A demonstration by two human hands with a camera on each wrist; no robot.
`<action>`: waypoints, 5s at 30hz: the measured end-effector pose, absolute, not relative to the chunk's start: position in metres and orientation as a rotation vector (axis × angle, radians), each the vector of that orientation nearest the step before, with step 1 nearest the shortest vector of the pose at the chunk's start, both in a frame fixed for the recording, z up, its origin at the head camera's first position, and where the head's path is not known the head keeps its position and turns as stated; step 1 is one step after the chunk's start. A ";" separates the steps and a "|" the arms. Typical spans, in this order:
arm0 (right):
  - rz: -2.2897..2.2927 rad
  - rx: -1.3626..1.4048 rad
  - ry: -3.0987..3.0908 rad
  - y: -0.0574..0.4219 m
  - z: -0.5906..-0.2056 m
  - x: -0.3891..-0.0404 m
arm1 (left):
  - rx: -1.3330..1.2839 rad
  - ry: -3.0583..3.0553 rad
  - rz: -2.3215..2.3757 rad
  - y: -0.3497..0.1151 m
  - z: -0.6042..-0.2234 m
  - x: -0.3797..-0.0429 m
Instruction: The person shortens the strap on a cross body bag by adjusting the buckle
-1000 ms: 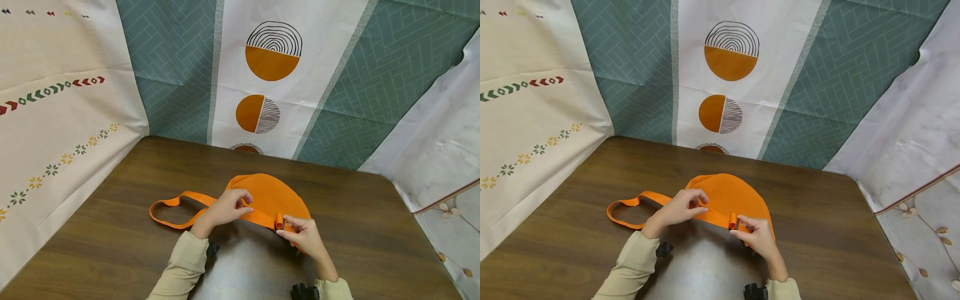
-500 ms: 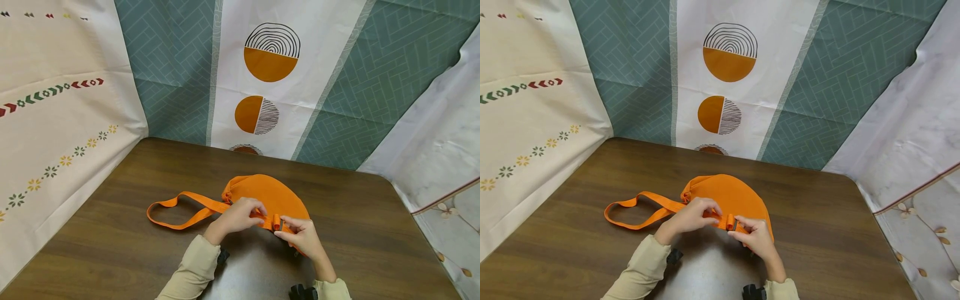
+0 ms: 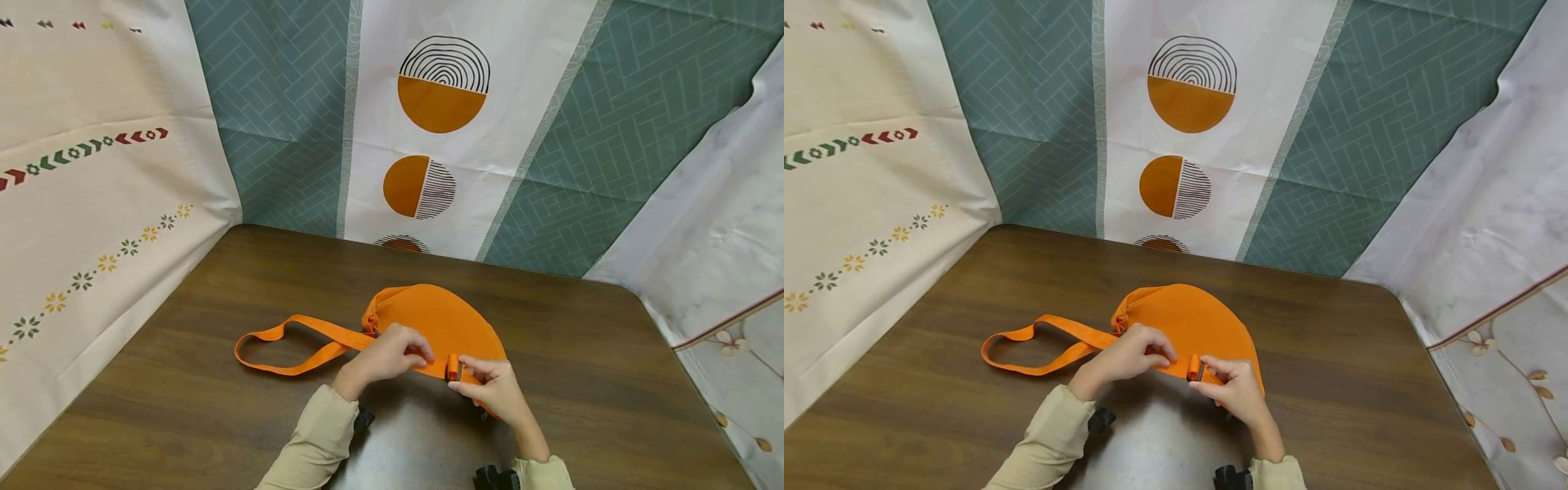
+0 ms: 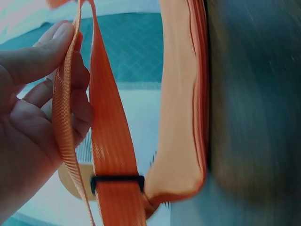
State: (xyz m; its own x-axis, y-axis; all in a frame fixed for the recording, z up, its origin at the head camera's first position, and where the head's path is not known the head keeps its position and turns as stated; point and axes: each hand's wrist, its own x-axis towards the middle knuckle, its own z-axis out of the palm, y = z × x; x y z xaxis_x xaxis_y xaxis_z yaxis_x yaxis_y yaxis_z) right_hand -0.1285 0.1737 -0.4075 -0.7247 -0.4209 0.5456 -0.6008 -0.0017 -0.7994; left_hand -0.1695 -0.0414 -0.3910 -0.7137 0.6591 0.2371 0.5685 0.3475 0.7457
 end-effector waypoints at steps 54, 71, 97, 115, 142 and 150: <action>1.890 1.134 -2.275 0.182 -0.419 -0.137 | 1.239 2.705 1.196 -0.026 -0.394 -0.164; 1.732 0.827 -2.642 0.193 -0.404 -0.130 | 1.255 2.777 1.154 -0.025 -0.396 -0.165; 1.805 0.851 -2.480 0.183 -0.405 -0.133 | 1.263 2.540 1.386 -0.015 -0.396 -0.160; 1.688 0.954 -2.459 0.192 -0.396 -0.128 | 1.212 2.522 1.447 -0.022 -0.398 -0.164; 1.547 0.905 -2.504 0.205 -0.405 -0.130 | 1.249 2.553 1.401 -0.016 -0.398 -0.159; 1.543 0.982 -2.429 0.206 -0.410 -0.131 | 1.224 2.520 1.449 -0.018 -0.400 -0.160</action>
